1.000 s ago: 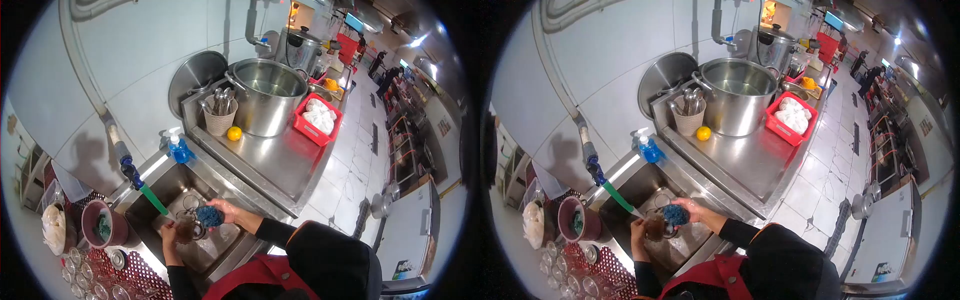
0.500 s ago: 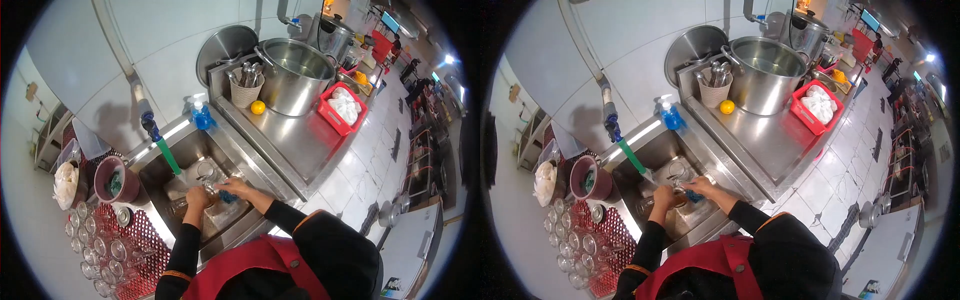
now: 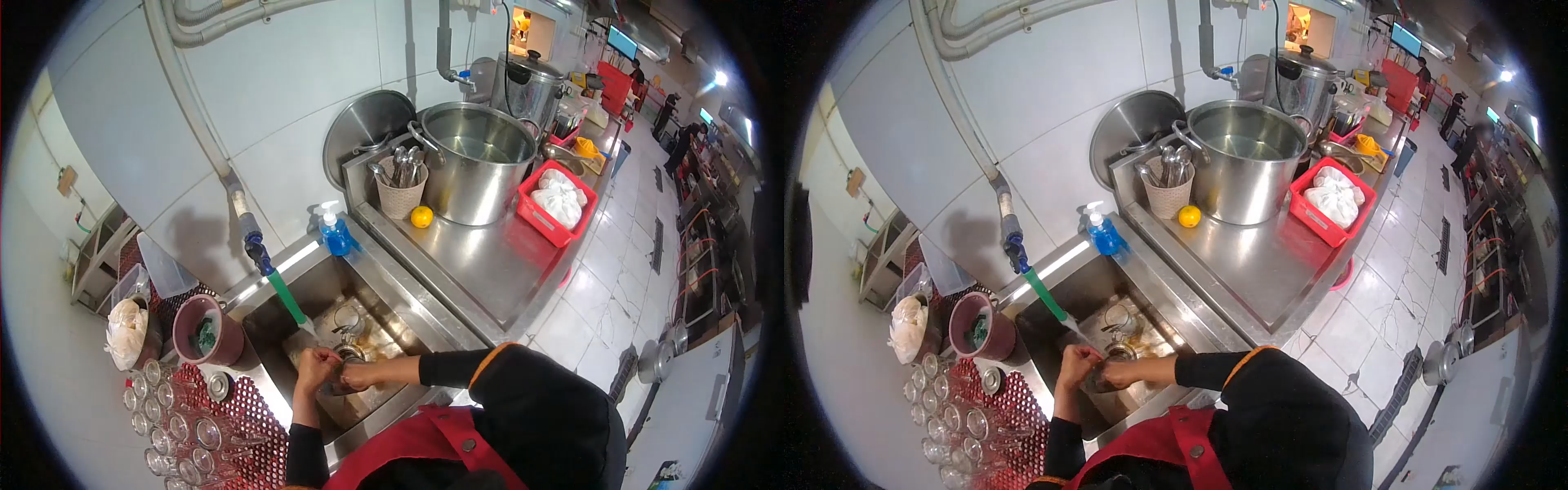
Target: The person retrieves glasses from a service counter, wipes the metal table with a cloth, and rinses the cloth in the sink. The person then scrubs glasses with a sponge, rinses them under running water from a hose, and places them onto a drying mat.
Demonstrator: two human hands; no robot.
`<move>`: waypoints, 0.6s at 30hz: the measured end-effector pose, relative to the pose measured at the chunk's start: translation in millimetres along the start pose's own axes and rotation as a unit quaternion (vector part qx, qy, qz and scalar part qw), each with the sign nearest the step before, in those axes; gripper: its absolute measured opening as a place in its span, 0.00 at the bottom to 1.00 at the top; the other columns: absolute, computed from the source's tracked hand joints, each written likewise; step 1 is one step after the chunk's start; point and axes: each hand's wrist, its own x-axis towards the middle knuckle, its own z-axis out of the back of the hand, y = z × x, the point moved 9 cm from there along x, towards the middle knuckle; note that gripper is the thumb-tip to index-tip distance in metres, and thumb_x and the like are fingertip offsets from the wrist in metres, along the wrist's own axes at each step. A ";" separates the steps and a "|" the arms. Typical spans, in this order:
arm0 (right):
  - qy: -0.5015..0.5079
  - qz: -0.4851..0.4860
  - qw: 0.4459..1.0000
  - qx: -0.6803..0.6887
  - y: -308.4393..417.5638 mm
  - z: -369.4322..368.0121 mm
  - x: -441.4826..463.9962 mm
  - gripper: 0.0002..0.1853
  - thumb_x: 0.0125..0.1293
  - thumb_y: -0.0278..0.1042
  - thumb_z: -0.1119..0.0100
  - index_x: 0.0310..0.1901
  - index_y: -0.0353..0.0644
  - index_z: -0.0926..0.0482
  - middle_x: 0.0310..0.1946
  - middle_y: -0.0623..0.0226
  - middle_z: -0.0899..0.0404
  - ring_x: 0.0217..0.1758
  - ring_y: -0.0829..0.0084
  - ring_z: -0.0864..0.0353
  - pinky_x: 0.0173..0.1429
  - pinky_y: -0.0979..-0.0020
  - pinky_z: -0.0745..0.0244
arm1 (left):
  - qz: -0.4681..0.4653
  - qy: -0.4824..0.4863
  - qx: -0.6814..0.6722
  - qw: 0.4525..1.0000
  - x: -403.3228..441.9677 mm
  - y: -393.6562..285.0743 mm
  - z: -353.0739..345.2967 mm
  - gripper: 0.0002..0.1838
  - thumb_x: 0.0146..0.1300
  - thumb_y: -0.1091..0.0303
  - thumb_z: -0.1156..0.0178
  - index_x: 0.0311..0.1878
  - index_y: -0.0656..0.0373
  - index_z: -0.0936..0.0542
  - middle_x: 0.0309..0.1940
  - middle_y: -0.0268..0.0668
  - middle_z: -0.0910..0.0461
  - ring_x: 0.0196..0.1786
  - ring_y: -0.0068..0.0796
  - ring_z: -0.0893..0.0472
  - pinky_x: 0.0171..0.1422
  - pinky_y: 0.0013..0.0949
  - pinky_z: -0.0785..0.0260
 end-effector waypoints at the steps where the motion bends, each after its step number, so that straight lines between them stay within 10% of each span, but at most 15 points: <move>1: -0.084 0.006 0.993 0.082 -2.7 -1.9 3.9 0.09 0.47 0.32 0.43 0.33 0.41 0.22 0.32 0.61 0.22 0.36 0.72 0.24 0.38 0.70 0.30 | -0.023 0.009 0.054 0.998 -1.2 -11.0 -6.2 0.05 0.45 0.74 0.44 0.23 0.60 0.20 0.16 0.34 0.23 0.20 0.20 0.27 0.25 0.27 0.36; 5: -0.397 0.034 0.831 0.388 -58.3 -26.2 1.8 0.08 0.53 0.32 0.46 0.34 0.41 0.25 0.37 0.63 0.25 0.45 0.74 0.29 0.41 0.69 0.33 | -0.114 -0.102 0.340 0.928 -24.3 -60.0 -19.4 0.03 0.44 0.73 0.43 0.25 0.59 0.21 0.15 0.39 0.24 0.21 0.26 0.23 0.27 0.27 0.33; 8: -0.343 -0.153 0.787 0.489 -52.4 -2.7 9.3 0.08 0.53 0.33 0.48 0.33 0.40 0.24 0.33 0.60 0.24 0.40 0.68 0.27 0.40 0.67 0.31 | -0.144 -0.183 0.278 0.932 -25.7 -52.7 1.1 0.04 0.43 0.75 0.42 0.26 0.58 0.22 0.17 0.41 0.24 0.22 0.30 0.22 0.26 0.28 0.33; 12: -0.193 -0.295 0.886 0.300 -17.3 55.0 -9.6 0.09 0.54 0.33 0.51 0.32 0.38 0.23 0.29 0.56 0.23 0.34 0.60 0.23 0.39 0.65 0.30 | -0.112 -0.222 0.081 0.965 -27.0 -18.1 42.1 0.04 0.45 0.80 0.44 0.25 0.61 0.24 0.16 0.35 0.24 0.20 0.22 0.25 0.25 0.24 0.35; 15: -0.204 -0.172 0.955 0.127 1.9 66.9 -6.5 0.09 0.51 0.31 0.52 0.25 0.36 0.24 0.26 0.48 0.25 0.30 0.54 0.25 0.37 0.64 0.30 | -0.076 -0.193 -0.073 0.976 -20.3 13.0 46.3 0.05 0.46 0.84 0.48 0.23 0.63 0.25 0.16 0.30 0.26 0.22 0.16 0.27 0.24 0.21 0.37; 17: -0.150 0.115 0.982 0.016 50.2 55.8 -11.5 0.08 0.47 0.31 0.50 0.17 0.36 0.27 0.13 0.53 0.31 0.23 0.52 0.27 0.31 0.57 0.32 | -0.117 -0.158 -0.047 0.979 -18.8 -1.7 36.1 0.06 0.43 0.84 0.47 0.22 0.62 0.24 0.16 0.31 0.25 0.21 0.16 0.27 0.25 0.21 0.36; 18: -0.039 0.109 0.988 -0.105 42.1 22.6 -9.6 0.08 0.52 0.31 0.52 0.28 0.36 0.25 0.27 0.53 0.25 0.32 0.56 0.26 0.40 0.64 0.30 | -0.158 -0.125 0.075 0.977 -22.2 -31.9 21.4 0.05 0.42 0.84 0.45 0.21 0.62 0.26 0.15 0.27 0.29 0.20 0.13 0.31 0.25 0.19 0.38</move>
